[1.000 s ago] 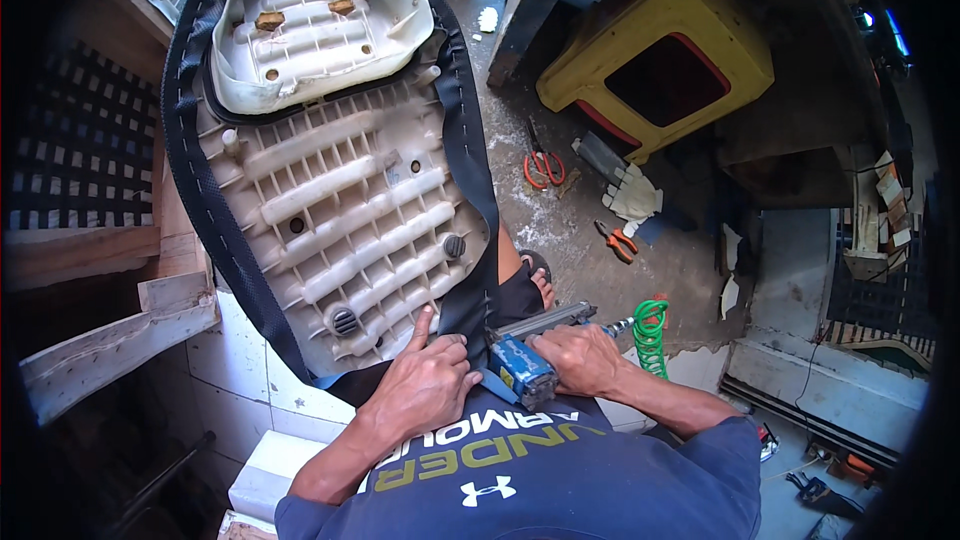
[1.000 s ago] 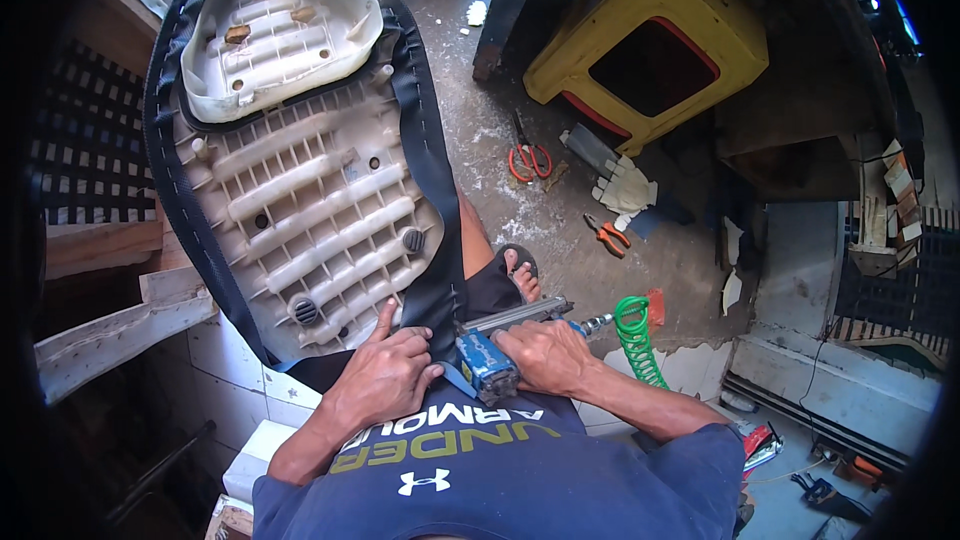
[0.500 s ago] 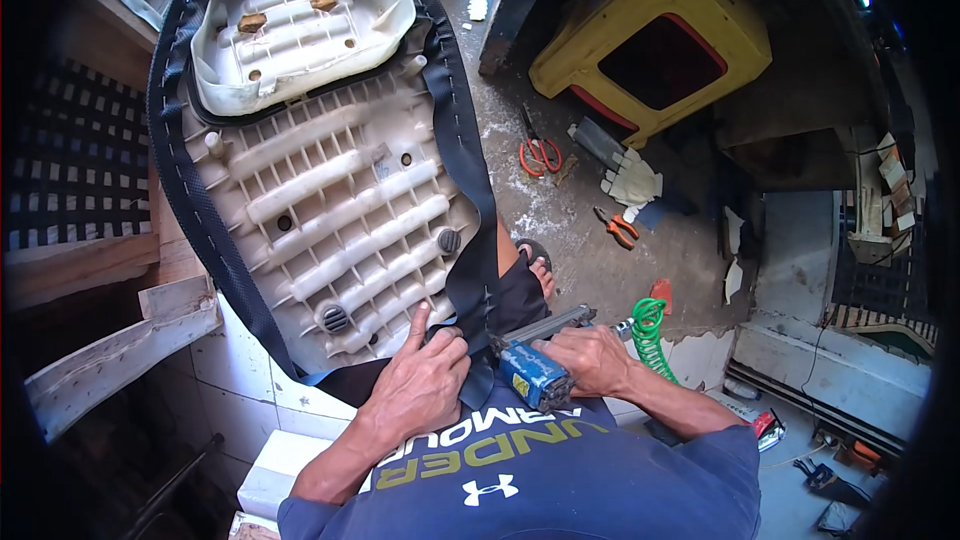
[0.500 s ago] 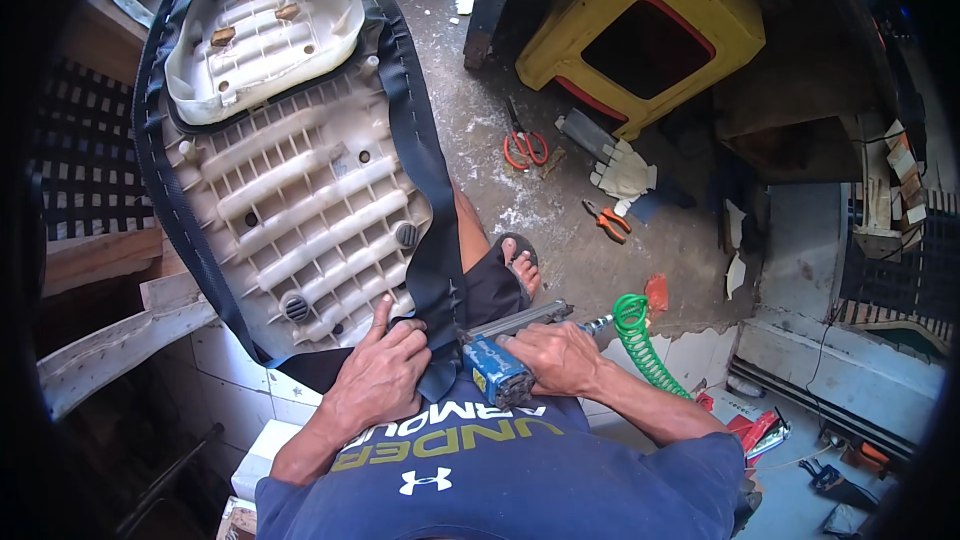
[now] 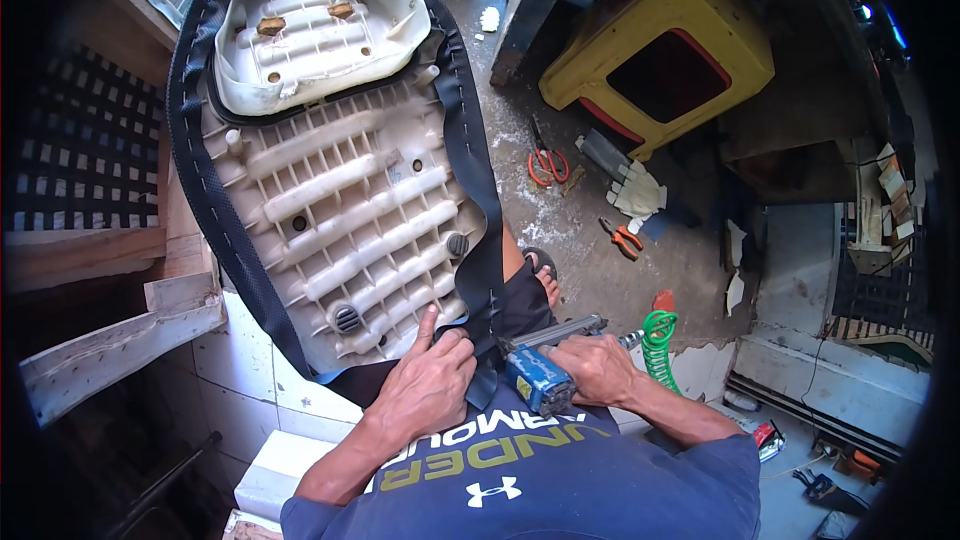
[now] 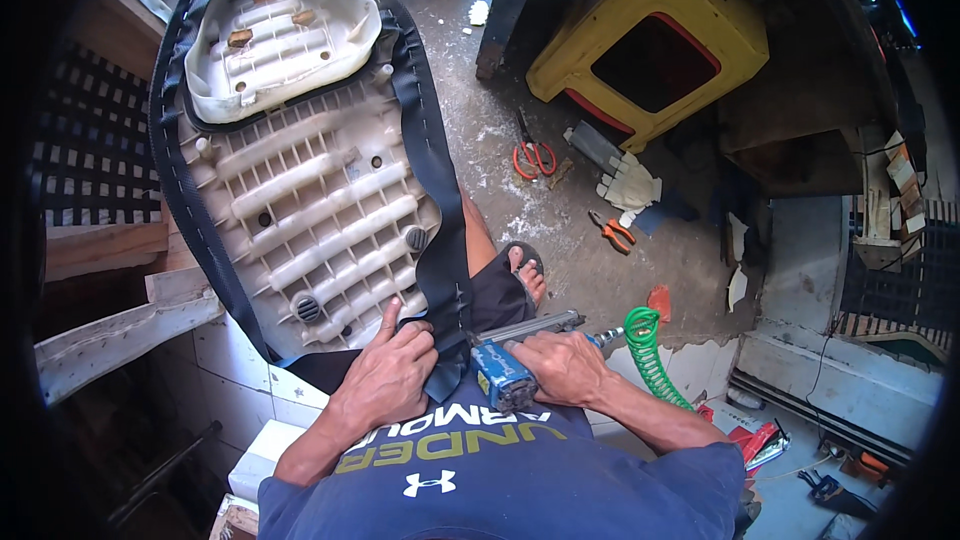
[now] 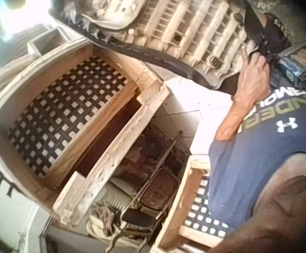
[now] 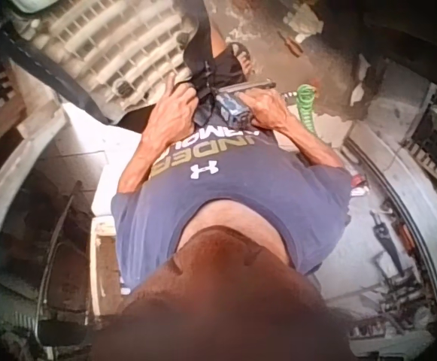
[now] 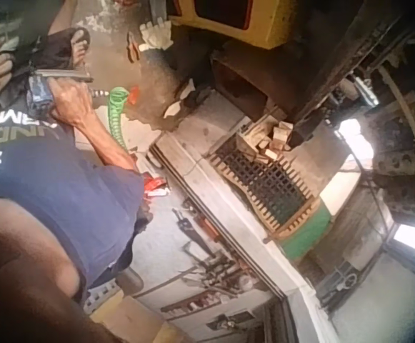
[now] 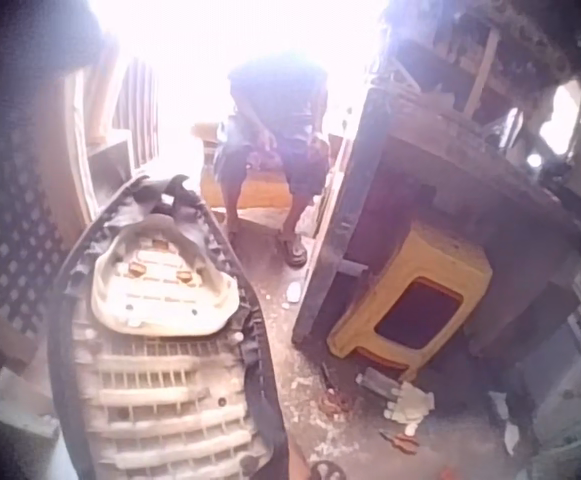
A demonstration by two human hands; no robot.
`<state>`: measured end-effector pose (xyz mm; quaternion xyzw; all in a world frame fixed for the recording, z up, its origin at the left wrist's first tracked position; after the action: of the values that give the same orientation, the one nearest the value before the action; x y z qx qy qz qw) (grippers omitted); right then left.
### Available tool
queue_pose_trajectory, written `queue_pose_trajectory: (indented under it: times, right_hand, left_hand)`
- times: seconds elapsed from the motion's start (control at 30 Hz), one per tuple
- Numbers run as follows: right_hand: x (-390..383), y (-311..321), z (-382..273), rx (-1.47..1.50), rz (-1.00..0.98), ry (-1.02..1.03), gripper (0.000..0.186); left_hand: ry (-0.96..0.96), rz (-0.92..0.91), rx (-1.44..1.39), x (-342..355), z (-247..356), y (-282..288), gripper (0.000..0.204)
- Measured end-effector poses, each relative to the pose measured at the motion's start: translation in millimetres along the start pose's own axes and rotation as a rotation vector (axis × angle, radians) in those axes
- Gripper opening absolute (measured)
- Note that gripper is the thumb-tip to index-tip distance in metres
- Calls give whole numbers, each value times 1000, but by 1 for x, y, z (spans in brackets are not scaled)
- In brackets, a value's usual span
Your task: The person reupholsters a motorcycle seat by hand and using a pneumatic stapler. They trim the leather cover with shears, stretch the material over the seat foam and plastic frame, and then secure it using a stapler.
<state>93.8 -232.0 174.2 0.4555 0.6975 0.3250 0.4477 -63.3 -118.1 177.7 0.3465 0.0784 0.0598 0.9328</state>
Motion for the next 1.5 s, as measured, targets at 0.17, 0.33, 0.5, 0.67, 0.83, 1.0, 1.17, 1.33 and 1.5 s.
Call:
queue_pose_trajectory:
  times: [0.17, 0.33, 0.5, 0.67, 0.83, 1.0, 1.17, 1.33, 1.5]
  right_hand:
    - [-3, -9, -6, -13, 9, -11, 53]
    - [6, -22, -6, 3, 65, -24, 44]
    - [11, -27, 1, -35, 33, 8, 51]
    - [-8, -11, 7, 40, 90, 41, 50]
    - [-15, -10, 13, 48, 138, 6, 51]
    - [-14, 23, 45, 178, 343, -99, 47]
    - [8, 69, 70, 211, 468, -117, 47]
    - [33, 108, 84, 131, 510, -17, 47]
    - [76, 142, 91, 45, 516, 169, 47]
  left_hand:
    - [2, -30, -4, 1, 1, 1, 17]
    - [1, -20, -14, 2, 0, 0, 14]
    - [45, -36, 5, 5, 0, 0, 15]
    - [31, -54, -37, 2, 2, 0, 22]
    - [39, -96, -93, 5, 2, 4, 23]
    - [93, 13, -418, 27, 14, 63, 22]
    - [300, 893, 146, 70, -7, 102, 38]
    - [402, 922, 315, 111, -36, 78, 35]
    - [196, 1117, 167, 98, -37, 78, 15]
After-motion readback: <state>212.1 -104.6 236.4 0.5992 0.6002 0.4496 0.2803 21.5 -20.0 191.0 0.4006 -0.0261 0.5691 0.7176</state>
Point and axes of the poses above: each hand's wrist, its own x-axis towards the middle knuckle, its own y-axis out of the back of the hand, z = x × y, the point moved 8 cm from there along x, towards the middle knuckle, and after that the axes turned 12 degrees about -x, right-handed, at the moved point
